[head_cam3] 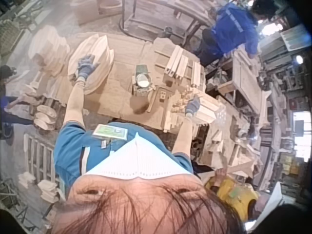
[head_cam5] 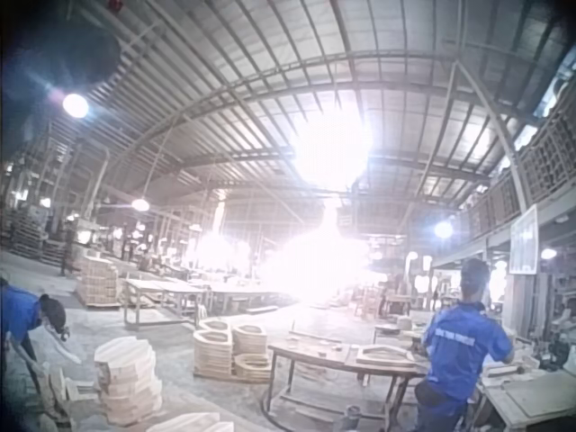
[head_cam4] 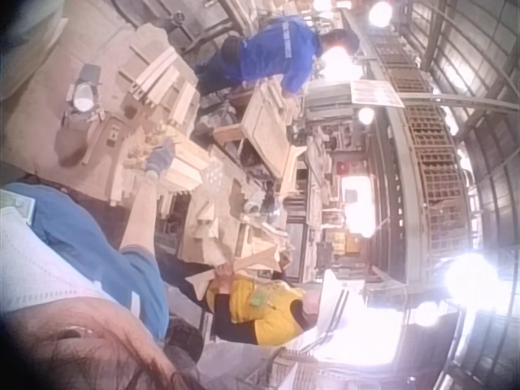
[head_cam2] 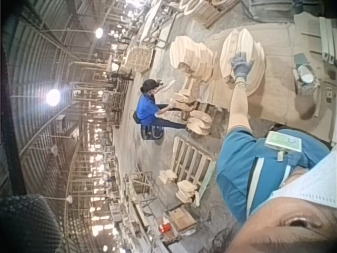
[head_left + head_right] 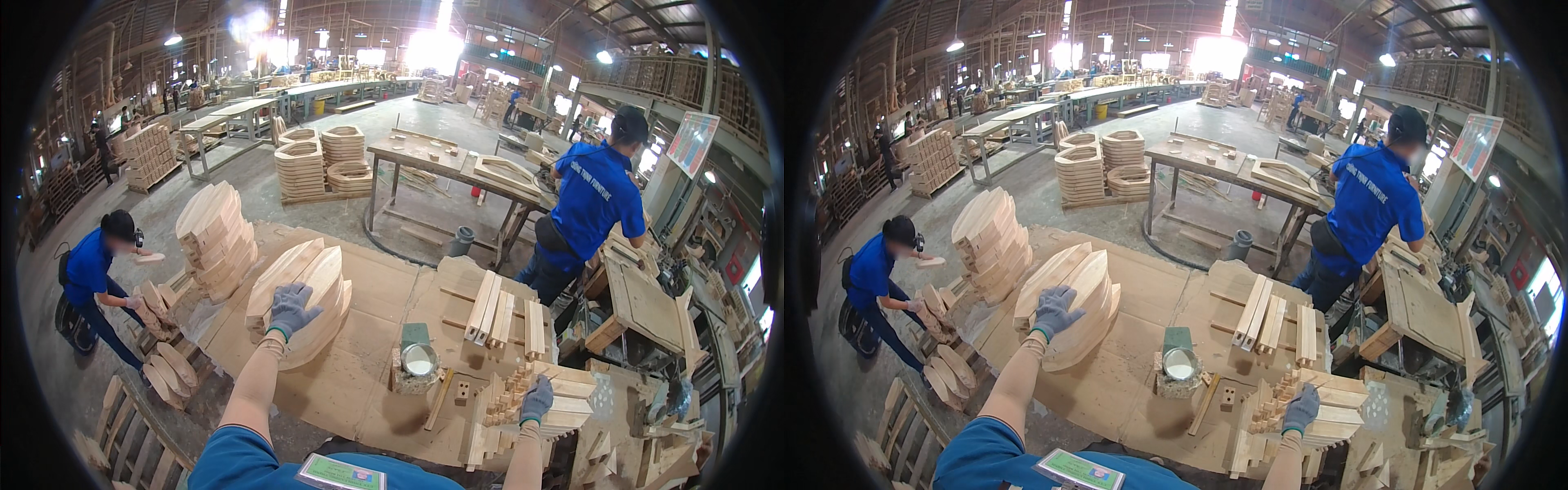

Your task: The person applies glue to small wooden components using a brush and a container of white adhesive. They repeatedly dip the brush, apply glue to specific areas of the parts, and place the glued pieces onto a stack on the workbench.

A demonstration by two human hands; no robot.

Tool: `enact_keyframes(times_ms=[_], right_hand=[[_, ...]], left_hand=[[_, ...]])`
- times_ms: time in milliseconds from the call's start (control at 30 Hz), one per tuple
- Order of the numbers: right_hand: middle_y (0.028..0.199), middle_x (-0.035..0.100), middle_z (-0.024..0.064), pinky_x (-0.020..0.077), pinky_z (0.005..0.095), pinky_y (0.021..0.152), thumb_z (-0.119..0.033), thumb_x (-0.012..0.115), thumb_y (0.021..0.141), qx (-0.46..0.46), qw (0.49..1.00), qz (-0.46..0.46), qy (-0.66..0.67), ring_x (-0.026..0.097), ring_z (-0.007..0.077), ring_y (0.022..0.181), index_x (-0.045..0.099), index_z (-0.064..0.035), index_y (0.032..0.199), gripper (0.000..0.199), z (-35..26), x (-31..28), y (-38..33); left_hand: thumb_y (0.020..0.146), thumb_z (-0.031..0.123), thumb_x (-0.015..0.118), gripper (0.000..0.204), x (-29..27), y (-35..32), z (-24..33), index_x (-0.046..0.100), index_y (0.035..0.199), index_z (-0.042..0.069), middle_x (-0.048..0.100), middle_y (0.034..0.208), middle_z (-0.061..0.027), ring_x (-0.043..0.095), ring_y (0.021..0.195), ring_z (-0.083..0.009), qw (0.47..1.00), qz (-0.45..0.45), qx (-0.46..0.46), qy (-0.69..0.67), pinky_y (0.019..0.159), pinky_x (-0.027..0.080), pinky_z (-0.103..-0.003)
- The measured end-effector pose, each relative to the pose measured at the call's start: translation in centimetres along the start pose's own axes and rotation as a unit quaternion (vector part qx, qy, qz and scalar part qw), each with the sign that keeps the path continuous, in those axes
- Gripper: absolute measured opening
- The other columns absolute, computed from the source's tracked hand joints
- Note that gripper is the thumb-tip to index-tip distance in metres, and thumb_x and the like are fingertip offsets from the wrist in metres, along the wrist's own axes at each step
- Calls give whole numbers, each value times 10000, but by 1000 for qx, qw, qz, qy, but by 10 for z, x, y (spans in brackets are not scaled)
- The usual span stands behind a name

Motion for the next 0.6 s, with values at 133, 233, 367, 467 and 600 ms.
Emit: enact_keyframes(times_ms=[133,233,367,467,600], right_hand=[[900,652,157,488,418,753,-91,509,869,10,1000,-14,8,617,343,863,601,-71,1005,165,0,3,-1],[923,654,163,483,418,786,-78,510,863,15,1000,-15,11,611,348,894,597,-56,998,163,1,3,-1],[910,653,156,497,418,769,-122,511,876,2,1000,0,11,623,344,862,608,-76,1008,171,-2,0,0],[907,653,157,497,418,769,-120,510,875,5,1000,-1,14,623,347,860,609,-72,1004,169,-3,1,0],[903,654,159,496,420,757,-117,509,874,3,1000,-9,6,624,348,851,609,-68,1001,169,5,-2,-6]], left_hand=[[743,524,618,596,0,-1,-1,589,1176,117,524,1255,-86,432,1213,-264,1000,0,-3,-1,1068,241,-444],[741,526,620,600,4,1,-1,587,1181,120,522,1261,-84,427,1221,-262,1000,-21,-7,0,1071,237,-446],[740,530,619,607,1,1,-1,582,1188,122,522,1263,-83,427,1222,-261,1000,-14,-7,-3,1075,233,-446],[739,528,623,609,-1,1,-2,580,1190,122,518,1269,-85,427,1223,-262,1000,-12,-8,-2,1077,231,-446],[737,524,630,609,6,-7,0,578,1191,121,516,1272,-86,427,1223,-263,1000,-22,-10,-8,1077,233,-447]])
Point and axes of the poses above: each hand's wrist, its own y-axis towards the middle knuckle, its own x-axis out of the palm, z = x × y, the point moved 9 cm from there along y, towards the middle knuckle
